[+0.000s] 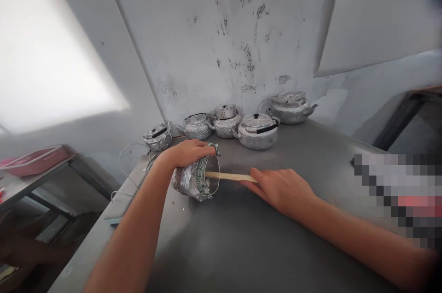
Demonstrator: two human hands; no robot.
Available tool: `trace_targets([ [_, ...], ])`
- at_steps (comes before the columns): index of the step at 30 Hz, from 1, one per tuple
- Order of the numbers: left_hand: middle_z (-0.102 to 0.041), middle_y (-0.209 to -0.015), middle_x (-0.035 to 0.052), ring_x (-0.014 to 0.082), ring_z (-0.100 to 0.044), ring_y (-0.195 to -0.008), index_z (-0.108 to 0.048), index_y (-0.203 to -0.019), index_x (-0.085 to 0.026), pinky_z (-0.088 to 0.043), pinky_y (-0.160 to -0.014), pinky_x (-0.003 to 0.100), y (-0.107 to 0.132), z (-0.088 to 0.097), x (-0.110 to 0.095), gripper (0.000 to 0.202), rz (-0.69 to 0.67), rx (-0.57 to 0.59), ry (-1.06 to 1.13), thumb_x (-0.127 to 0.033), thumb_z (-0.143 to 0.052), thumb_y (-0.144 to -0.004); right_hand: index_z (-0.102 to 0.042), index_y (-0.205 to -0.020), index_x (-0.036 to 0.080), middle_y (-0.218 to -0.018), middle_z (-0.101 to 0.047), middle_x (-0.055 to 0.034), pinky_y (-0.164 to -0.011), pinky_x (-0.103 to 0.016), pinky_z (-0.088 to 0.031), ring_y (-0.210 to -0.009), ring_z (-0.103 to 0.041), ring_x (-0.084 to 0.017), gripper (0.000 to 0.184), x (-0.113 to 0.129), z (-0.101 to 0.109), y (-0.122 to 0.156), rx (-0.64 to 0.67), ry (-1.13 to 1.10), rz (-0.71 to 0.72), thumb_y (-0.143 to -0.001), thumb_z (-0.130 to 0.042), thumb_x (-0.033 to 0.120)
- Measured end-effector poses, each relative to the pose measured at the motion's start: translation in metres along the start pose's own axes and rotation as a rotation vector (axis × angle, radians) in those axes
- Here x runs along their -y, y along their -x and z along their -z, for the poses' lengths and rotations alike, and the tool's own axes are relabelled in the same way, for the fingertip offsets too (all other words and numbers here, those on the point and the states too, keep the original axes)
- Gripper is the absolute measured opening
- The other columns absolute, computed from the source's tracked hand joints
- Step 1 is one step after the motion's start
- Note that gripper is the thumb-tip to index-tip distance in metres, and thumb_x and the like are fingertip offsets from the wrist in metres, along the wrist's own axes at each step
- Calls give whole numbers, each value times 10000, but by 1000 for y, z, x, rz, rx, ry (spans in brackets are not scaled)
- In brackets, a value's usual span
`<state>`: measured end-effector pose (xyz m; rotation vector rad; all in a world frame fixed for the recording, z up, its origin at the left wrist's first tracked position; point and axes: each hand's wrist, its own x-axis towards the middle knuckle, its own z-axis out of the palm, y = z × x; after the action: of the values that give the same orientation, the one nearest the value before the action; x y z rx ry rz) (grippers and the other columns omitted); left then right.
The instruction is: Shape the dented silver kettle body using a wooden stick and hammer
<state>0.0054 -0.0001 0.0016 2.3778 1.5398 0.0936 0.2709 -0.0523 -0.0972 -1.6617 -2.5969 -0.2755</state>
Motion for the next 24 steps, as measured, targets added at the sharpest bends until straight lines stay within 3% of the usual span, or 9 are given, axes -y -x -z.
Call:
trace_targets([
  [24,-706,-1249,58,305,-623,-1105,-752,-1137,-240,-430,-934,342,-3,1,1,539,10,9,0,-621,-419,-952,-609,-964,235,-820,-749,-43,-536,-298,-323,-701,-724,-287,571,3,-5,1,-3,-15,-32,-1034,-200,627],
])
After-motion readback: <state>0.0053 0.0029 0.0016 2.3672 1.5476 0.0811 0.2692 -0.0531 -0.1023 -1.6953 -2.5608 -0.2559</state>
